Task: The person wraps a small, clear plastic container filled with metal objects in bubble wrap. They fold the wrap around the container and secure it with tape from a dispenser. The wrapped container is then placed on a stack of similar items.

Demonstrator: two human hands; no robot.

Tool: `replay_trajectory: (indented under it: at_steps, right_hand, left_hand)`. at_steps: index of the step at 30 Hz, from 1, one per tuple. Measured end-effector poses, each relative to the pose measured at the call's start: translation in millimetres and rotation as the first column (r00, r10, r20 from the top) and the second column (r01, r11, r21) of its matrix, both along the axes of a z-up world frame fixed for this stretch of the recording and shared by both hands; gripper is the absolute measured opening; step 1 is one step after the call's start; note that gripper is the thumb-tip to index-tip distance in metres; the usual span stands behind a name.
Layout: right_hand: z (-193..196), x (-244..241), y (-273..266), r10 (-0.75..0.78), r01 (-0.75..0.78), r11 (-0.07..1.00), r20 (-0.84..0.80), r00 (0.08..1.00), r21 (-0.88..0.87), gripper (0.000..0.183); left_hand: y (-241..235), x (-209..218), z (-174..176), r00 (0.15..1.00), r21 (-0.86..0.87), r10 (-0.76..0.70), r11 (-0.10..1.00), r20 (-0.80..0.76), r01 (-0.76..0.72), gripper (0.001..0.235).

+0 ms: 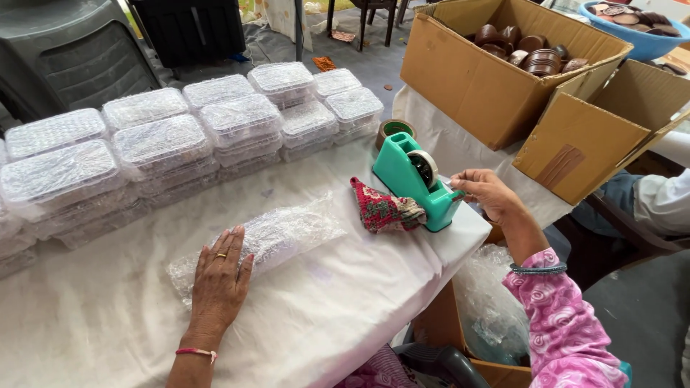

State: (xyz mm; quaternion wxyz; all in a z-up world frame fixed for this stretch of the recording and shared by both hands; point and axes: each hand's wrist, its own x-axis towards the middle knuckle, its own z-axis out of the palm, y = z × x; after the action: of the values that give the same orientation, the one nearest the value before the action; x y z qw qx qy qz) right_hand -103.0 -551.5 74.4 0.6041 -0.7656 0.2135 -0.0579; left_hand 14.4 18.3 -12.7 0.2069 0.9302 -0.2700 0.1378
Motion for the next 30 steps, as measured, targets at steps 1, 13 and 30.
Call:
replay_trajectory:
  at_steps: [1,13,30]
  right_hand:
    - [1,-3,2,-0.049,0.049,0.999,0.027,0.998,-0.01,0.023]
    - [36,-29,37,-0.107,0.1,0.909,0.005,0.994,-0.404,0.02]
    - [-67,-53,0,-0.221,0.222,0.917,0.043,0.974,-0.33,0.018]
  left_hand:
    - [0,0,-1,1.0,0.007,0.002,1.0,-0.014,-0.002,0.061]
    - [1,2,-3,1.0,0.012,-0.003,1.0,-0.017,0.003,0.06]
    - [-2,0,1,1.0,-0.095,0.014,0.995,0.027,-0.011,0.059]
